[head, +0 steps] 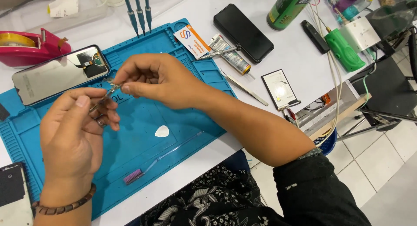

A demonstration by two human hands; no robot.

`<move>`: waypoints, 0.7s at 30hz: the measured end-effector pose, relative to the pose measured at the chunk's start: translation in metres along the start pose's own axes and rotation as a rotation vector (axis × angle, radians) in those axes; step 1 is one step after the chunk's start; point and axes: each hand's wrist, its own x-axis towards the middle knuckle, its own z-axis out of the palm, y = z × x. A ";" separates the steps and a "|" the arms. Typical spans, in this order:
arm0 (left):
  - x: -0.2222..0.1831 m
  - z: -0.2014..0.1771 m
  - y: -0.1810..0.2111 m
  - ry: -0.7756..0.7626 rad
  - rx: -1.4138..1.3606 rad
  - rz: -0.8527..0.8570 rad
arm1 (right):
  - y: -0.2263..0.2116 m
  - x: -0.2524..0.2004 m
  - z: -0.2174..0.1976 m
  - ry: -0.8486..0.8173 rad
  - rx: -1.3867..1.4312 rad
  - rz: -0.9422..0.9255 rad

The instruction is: The person holds a small green circuit board and manipulates a ribbon cable connector with their fingers. They repeatedly attempt to align and press the connector onto the board. The person then picks up a disassembled smartphone casing and places it on the workbench before returning to the circuit board.

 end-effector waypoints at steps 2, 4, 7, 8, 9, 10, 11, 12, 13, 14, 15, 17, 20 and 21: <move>0.000 0.002 -0.001 0.010 0.020 0.003 | 0.001 0.000 -0.001 0.008 0.029 0.013; 0.000 0.002 -0.002 0.023 0.042 0.006 | 0.002 0.001 0.000 0.015 0.062 0.026; 0.000 0.004 -0.003 0.019 0.084 0.030 | 0.003 0.001 -0.001 0.030 0.047 0.036; -0.001 0.004 -0.002 0.023 0.103 0.030 | 0.002 0.002 -0.001 0.025 0.030 0.047; 0.000 0.006 -0.001 0.024 0.121 0.030 | 0.000 0.001 -0.001 0.023 0.012 0.058; 0.000 0.005 -0.003 0.023 0.122 0.030 | 0.000 0.001 0.000 0.023 0.013 0.057; 0.001 0.004 -0.005 0.027 0.117 0.030 | 0.000 0.001 0.001 0.026 0.010 0.049; 0.002 0.004 -0.007 0.030 0.111 0.030 | 0.000 0.000 0.002 0.029 0.007 0.041; 0.001 0.005 -0.006 0.030 0.113 0.030 | 0.002 0.000 0.001 0.030 0.008 0.041; 0.001 0.006 -0.005 0.018 0.146 0.022 | 0.004 0.000 0.001 0.010 0.002 -0.011; 0.001 0.007 -0.003 0.005 0.179 0.014 | 0.005 0.000 0.000 -0.009 -0.006 -0.063; 0.000 0.008 -0.005 0.015 0.215 0.011 | 0.003 -0.001 0.001 -0.006 -0.015 -0.057; 0.000 0.007 -0.007 0.031 0.310 0.018 | 0.001 -0.001 0.002 0.007 -0.044 -0.040; 0.000 0.007 -0.007 0.036 0.368 0.026 | 0.001 -0.002 0.003 0.018 -0.065 -0.027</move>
